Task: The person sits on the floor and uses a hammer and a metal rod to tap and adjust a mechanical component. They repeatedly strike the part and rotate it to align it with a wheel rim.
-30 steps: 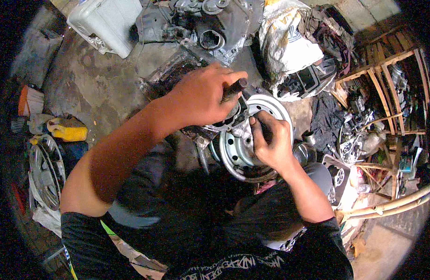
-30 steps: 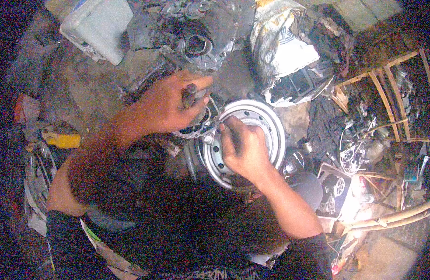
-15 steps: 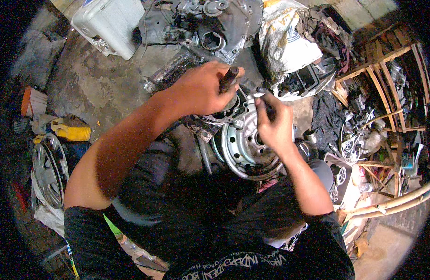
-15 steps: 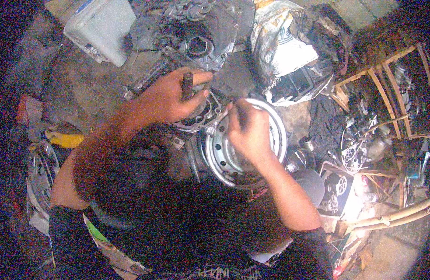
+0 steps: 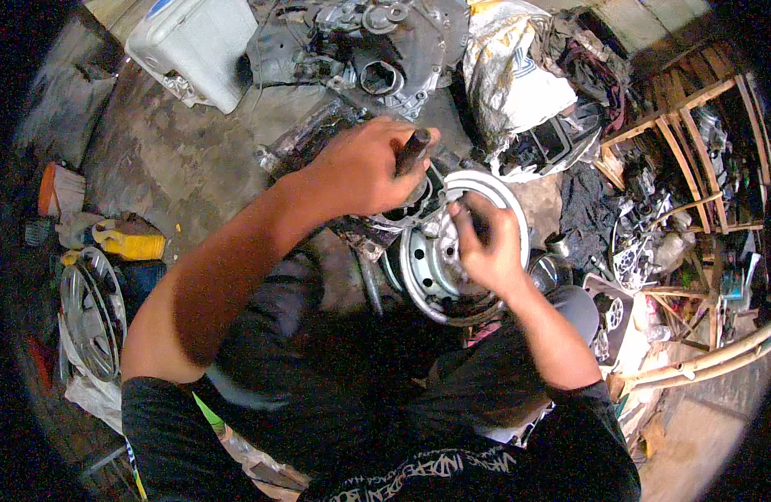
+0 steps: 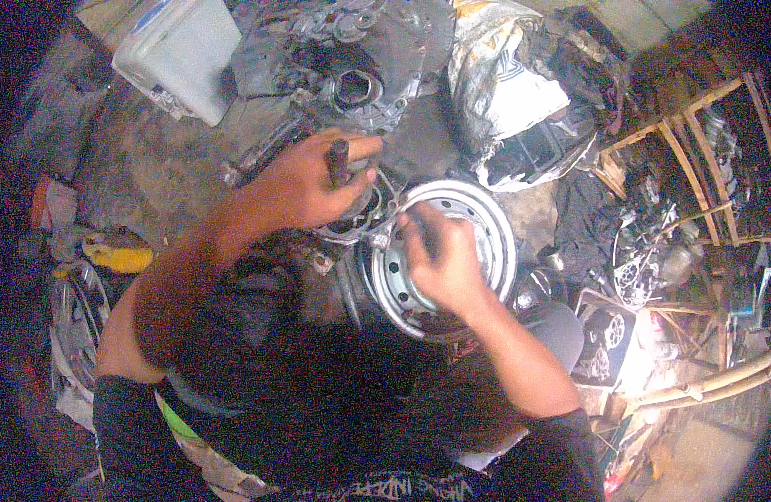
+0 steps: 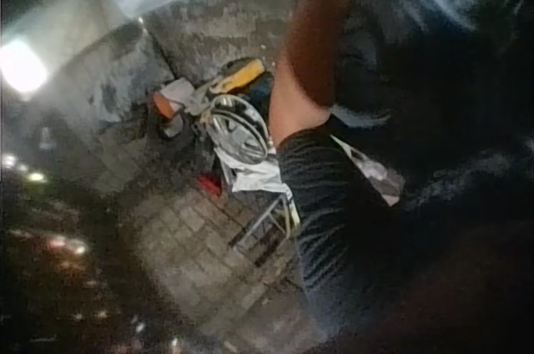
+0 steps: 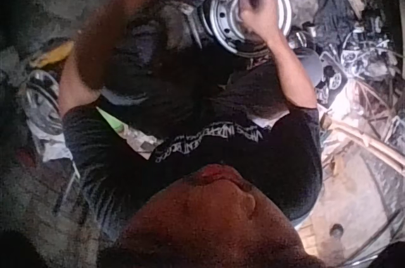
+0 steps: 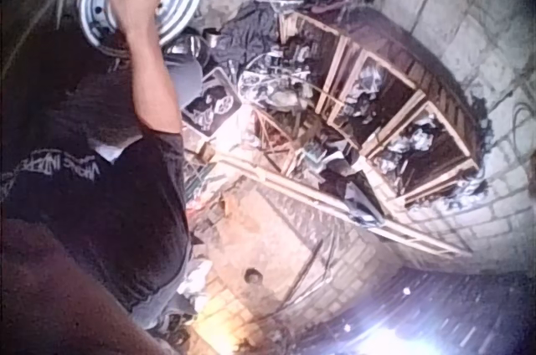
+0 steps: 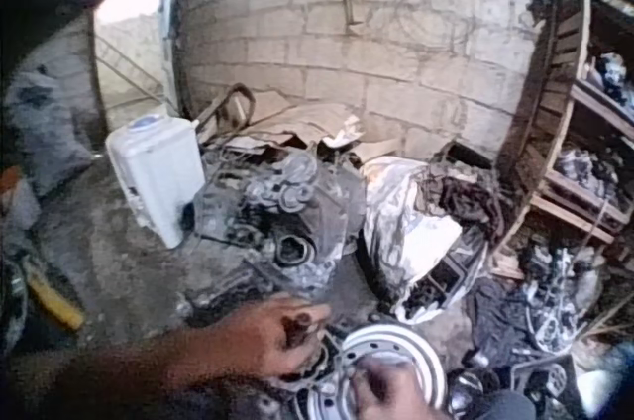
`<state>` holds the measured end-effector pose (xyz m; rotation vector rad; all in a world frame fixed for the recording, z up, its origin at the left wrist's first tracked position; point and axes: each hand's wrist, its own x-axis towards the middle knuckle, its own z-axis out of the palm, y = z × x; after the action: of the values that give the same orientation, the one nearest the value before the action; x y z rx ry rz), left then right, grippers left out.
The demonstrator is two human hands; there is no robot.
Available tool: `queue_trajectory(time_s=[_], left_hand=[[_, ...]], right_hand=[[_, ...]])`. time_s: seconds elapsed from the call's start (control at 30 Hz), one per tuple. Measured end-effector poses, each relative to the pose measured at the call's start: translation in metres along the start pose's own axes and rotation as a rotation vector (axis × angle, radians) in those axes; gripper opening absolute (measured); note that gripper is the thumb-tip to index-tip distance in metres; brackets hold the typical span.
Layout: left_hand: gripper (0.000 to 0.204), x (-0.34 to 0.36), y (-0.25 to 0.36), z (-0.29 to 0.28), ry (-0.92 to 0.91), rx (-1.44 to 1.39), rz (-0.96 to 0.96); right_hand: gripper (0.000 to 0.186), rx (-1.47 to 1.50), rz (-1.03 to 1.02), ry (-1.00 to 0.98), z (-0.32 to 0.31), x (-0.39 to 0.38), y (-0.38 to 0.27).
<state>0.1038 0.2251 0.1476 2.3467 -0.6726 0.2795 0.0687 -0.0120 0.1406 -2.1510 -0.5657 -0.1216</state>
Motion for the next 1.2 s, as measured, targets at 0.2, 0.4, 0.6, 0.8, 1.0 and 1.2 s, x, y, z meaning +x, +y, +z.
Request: queue_trajectory(time_s=[0.2,0.4,0.6,0.8,1.0,1.2], left_hand=[[0.041,-0.002,0.0,0.0,0.004,0.017,0.015],[0.041,-0.002,0.0,-0.002,-0.019,-0.006,-0.003],[0.04,0.0,0.001,-0.002,-0.018,-0.003,-0.005],[0.04,0.002,0.0,-0.003,-0.035,-0.031,-0.033],[0.041,-0.003,0.002,-0.001,-0.025,-0.012,-0.025],[0.04,-0.002,0.003,-0.004,-0.042,-0.02,-0.043]], right_hand=[[0.015,-0.016,-0.023,-0.033,-0.001,0.0,0.0],[0.011,-0.055,0.081,0.021,0.001,0.014,0.013],[0.011,-0.063,0.159,0.026,0.002,0.016,0.011],[0.017,0.021,-0.014,0.038,0.007,0.0,0.015],[0.012,0.026,-0.063,-0.036,0.002,-0.006,-0.001],[0.017,-0.03,0.164,-0.017,0.003,0.01,0.005]])
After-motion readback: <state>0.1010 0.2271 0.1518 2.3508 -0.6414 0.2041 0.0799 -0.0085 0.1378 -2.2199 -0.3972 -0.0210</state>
